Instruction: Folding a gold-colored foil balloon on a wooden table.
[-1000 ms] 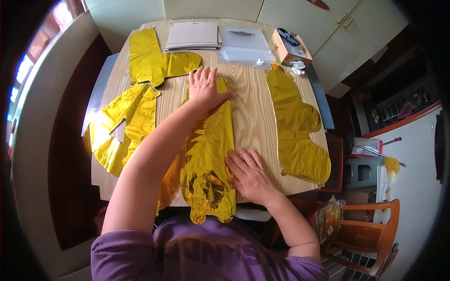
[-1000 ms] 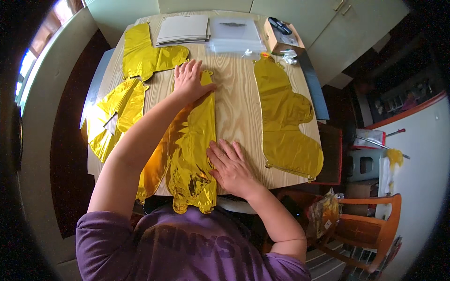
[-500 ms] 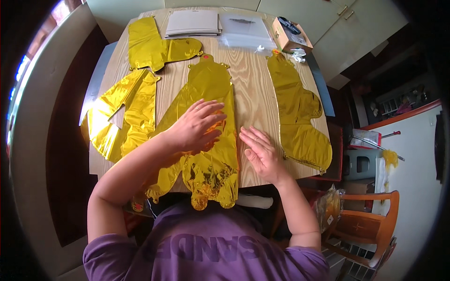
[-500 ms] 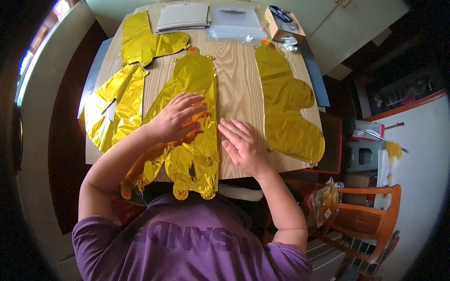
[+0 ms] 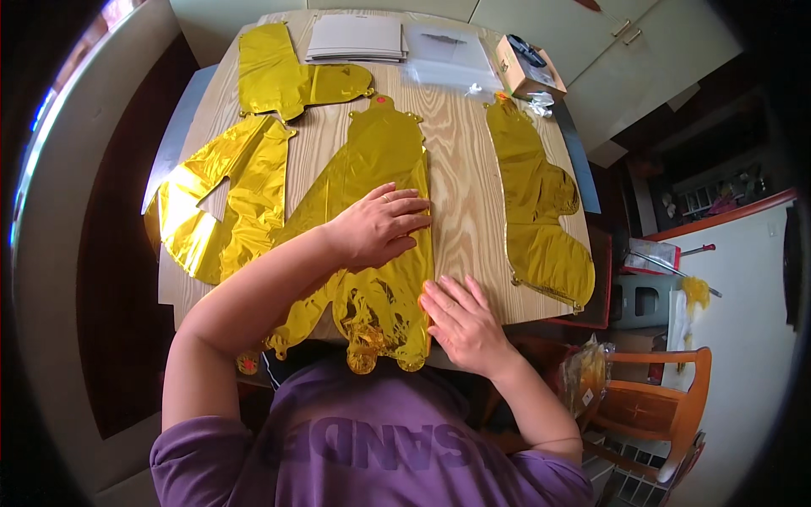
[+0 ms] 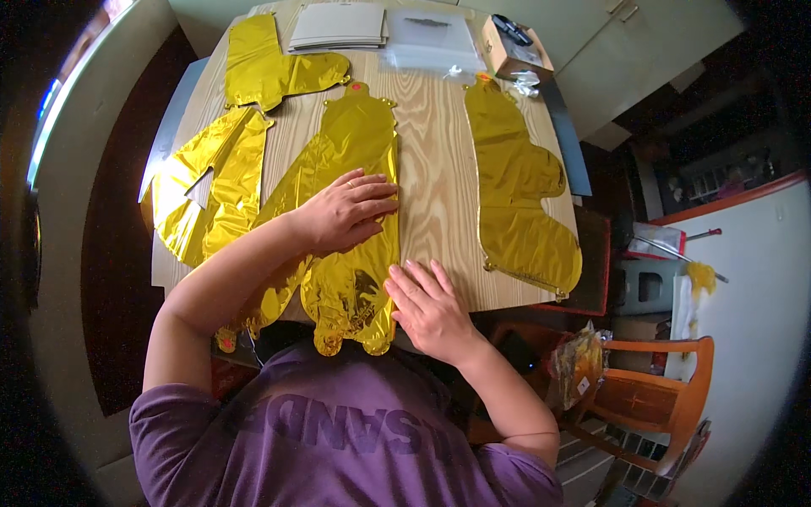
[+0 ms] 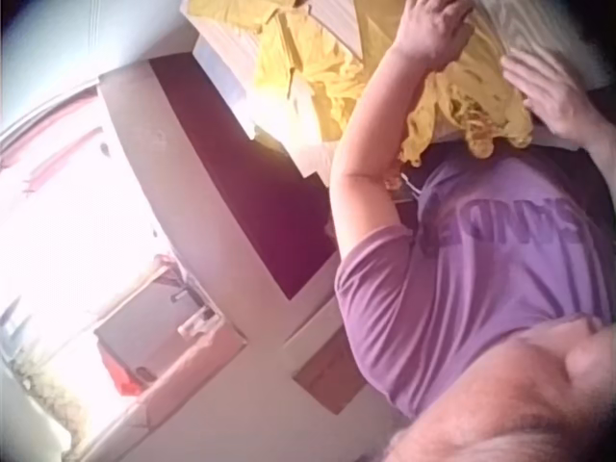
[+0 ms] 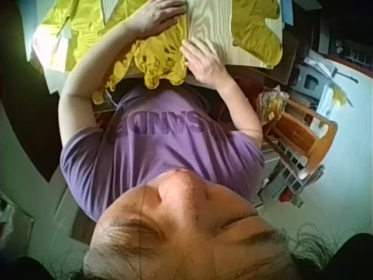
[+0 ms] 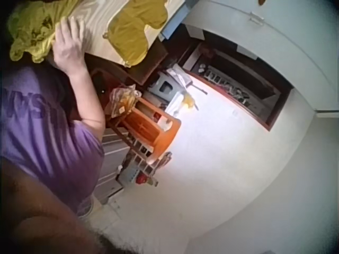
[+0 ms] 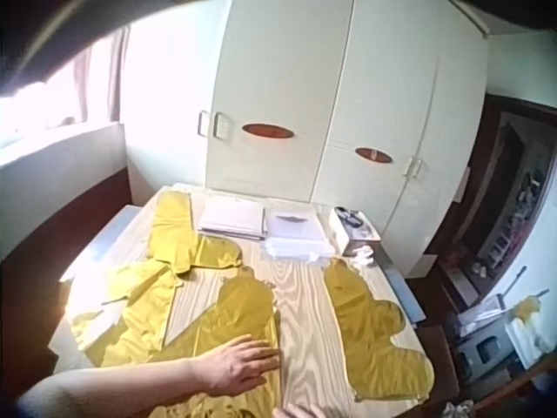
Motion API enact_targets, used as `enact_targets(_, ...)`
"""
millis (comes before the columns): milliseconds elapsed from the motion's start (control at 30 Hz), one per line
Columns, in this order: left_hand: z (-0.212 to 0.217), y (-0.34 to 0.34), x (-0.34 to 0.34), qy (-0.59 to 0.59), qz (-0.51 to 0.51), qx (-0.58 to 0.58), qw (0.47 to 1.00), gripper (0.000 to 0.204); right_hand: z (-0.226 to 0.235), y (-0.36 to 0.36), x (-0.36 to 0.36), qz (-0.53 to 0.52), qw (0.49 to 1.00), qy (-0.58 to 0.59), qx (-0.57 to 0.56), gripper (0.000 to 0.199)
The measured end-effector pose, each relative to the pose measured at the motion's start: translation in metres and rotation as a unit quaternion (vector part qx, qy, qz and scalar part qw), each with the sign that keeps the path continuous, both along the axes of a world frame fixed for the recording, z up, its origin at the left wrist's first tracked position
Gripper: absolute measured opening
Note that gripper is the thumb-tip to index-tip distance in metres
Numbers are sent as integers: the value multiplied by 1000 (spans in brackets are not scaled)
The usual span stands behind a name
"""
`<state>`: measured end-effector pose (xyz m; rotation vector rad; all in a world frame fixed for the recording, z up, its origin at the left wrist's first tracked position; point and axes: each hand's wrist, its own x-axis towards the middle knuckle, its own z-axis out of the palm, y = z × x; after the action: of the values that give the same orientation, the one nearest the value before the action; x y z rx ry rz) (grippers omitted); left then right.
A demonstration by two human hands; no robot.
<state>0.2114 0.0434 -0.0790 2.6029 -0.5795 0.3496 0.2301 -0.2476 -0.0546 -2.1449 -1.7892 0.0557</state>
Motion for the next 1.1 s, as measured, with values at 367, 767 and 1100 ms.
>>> enact_targets(367, 31, 14, -24, -106, 61, -94, 988, 45, 23, 23, 43, -55, 954, 247, 161, 35)
enact_targets(767, 16, -51, -288, 389, 315, -808, 310, 43, -17, 92, 65, -18, 999, 32, 25, 50)
enact_targets(1100, 16, -66, -250, 183, 346, -750, 534, 24, -10, 88, 66, -6, 1000, 19, 1, 52)
